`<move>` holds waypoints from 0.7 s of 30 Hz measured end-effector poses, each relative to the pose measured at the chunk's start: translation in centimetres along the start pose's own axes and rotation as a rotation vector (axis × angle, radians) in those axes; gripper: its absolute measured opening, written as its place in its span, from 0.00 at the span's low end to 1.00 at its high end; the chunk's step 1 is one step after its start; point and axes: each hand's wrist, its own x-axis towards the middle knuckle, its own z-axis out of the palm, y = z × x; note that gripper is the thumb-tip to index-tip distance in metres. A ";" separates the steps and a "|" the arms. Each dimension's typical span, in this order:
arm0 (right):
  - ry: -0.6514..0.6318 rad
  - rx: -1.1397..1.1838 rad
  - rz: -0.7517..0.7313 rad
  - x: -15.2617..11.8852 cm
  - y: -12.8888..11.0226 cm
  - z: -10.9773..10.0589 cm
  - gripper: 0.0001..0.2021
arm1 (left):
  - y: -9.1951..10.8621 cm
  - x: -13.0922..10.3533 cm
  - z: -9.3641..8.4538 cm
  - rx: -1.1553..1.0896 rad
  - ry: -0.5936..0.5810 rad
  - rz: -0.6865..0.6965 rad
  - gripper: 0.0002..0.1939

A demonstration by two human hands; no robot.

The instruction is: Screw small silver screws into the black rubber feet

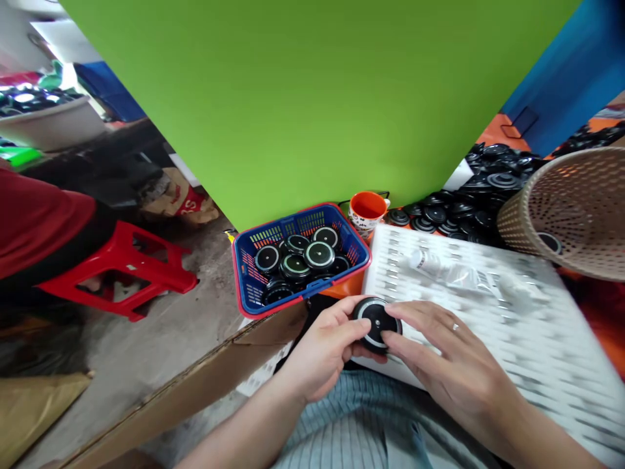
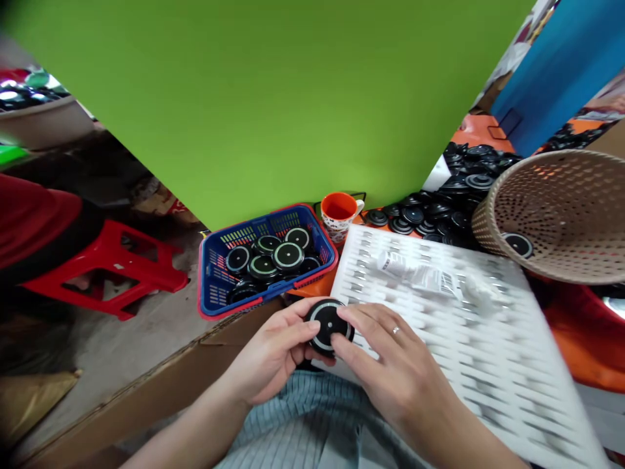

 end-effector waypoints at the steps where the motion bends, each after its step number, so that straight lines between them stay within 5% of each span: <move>1: 0.018 0.025 0.023 0.0 0.1 0.0 0.17 | 0.0 0.0 0.1 0.004 0.003 -0.001 0.16; 5: 0.089 0.182 0.352 0.0 0.2 -0.2 0.17 | -0.1 -0.2 0.1 0.032 -0.019 0.012 0.17; 10: -0.109 0.664 0.888 0.6 0.3 0.2 0.14 | -0.5 -0.5 0.1 0.130 -0.057 0.017 0.22; 16: -0.188 0.891 0.928 1.7 -0.2 0.2 0.16 | 2.3 -1.2 0.3 0.442 -0.095 0.042 0.22; 18: -0.247 0.870 0.862 2.1 0.5 -0.8 0.16 | 4.9 -1.7 -0.5 0.760 0.030 0.200 0.20; 21: -0.135 0.668 0.834 3.0 3.5 -3.1 0.20 | 9.1 -2.1 -3.6 1.323 0.441 0.487 0.19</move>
